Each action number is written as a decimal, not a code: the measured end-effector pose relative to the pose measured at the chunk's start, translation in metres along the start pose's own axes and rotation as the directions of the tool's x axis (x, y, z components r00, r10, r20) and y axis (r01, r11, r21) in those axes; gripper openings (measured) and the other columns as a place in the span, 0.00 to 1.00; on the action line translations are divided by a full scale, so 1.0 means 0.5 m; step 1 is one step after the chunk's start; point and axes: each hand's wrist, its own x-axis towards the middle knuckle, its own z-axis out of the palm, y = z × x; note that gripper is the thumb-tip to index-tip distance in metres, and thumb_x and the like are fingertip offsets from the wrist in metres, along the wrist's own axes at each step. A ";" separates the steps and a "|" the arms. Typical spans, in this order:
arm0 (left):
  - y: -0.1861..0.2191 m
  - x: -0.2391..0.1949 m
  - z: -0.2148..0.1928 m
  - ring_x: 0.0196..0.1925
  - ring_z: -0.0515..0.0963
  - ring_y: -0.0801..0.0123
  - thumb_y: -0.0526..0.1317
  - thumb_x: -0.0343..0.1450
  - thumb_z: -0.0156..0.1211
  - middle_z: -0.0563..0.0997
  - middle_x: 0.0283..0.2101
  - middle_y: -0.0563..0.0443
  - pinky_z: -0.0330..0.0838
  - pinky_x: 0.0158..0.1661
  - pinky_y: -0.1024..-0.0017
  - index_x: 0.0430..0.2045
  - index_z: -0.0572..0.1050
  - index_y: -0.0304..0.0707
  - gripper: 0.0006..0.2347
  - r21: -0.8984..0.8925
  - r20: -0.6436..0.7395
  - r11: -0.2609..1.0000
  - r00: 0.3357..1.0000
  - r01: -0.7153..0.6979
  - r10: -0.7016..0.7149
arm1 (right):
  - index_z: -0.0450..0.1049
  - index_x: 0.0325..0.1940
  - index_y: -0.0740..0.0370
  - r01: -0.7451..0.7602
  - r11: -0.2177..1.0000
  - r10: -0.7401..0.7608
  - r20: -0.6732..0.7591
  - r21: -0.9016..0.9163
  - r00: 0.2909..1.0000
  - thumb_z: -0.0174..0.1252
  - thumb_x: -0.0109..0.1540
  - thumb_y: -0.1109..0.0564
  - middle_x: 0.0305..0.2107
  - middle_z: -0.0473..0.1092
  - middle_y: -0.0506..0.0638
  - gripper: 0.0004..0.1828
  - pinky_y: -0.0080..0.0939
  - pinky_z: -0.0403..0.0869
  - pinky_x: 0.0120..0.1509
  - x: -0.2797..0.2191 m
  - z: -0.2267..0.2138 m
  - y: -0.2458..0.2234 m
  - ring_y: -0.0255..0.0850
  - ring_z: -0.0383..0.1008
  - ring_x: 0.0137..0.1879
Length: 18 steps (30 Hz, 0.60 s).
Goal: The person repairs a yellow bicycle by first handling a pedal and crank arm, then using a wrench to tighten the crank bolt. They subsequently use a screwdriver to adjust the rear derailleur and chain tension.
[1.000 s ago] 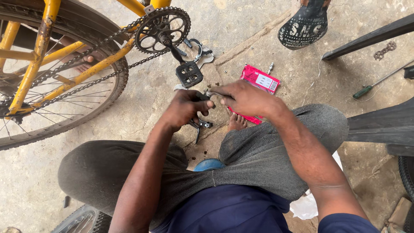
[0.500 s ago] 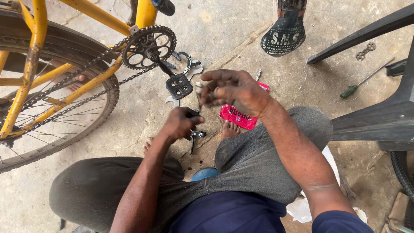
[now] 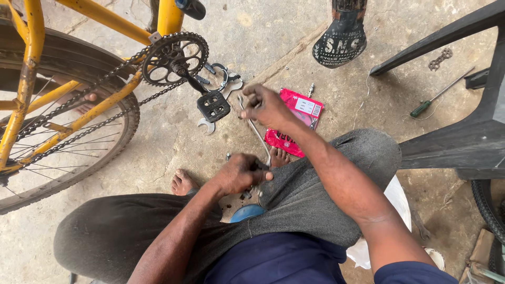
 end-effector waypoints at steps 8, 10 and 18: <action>-0.019 0.004 -0.077 0.23 0.80 0.66 0.56 0.58 0.74 0.82 0.23 0.50 0.74 0.25 0.65 0.32 0.81 0.32 0.24 -0.154 -0.040 0.984 0.996 -0.087 0.082 | 0.82 0.50 0.55 0.596 0.780 -0.610 -0.015 -0.190 0.793 0.63 0.57 0.55 0.74 0.53 0.60 0.17 0.59 0.54 0.80 -0.034 0.035 0.003 0.60 0.51 0.79; -0.013 -0.019 -0.100 0.19 0.75 0.70 0.56 0.57 0.74 0.80 0.21 0.50 0.69 0.20 0.69 0.29 0.81 0.32 0.23 -0.209 -0.042 0.956 0.978 -0.207 0.203 | 0.83 0.38 0.56 0.711 0.671 -0.738 -0.102 -0.209 0.667 0.63 0.61 0.51 0.72 0.56 0.62 0.09 0.62 0.49 0.82 -0.040 0.024 -0.016 0.62 0.50 0.78; 0.001 -0.083 -0.068 0.15 0.68 0.82 0.54 0.61 0.78 0.76 0.21 0.55 0.60 0.15 0.84 0.26 0.78 0.36 0.20 -0.684 -0.022 0.672 0.929 -0.283 0.369 | 0.75 0.25 0.58 0.634 0.758 -0.635 -0.047 0.150 0.771 0.49 0.71 0.39 0.26 0.74 0.49 0.28 0.49 0.75 0.52 -0.069 0.031 -0.051 0.43 0.76 0.44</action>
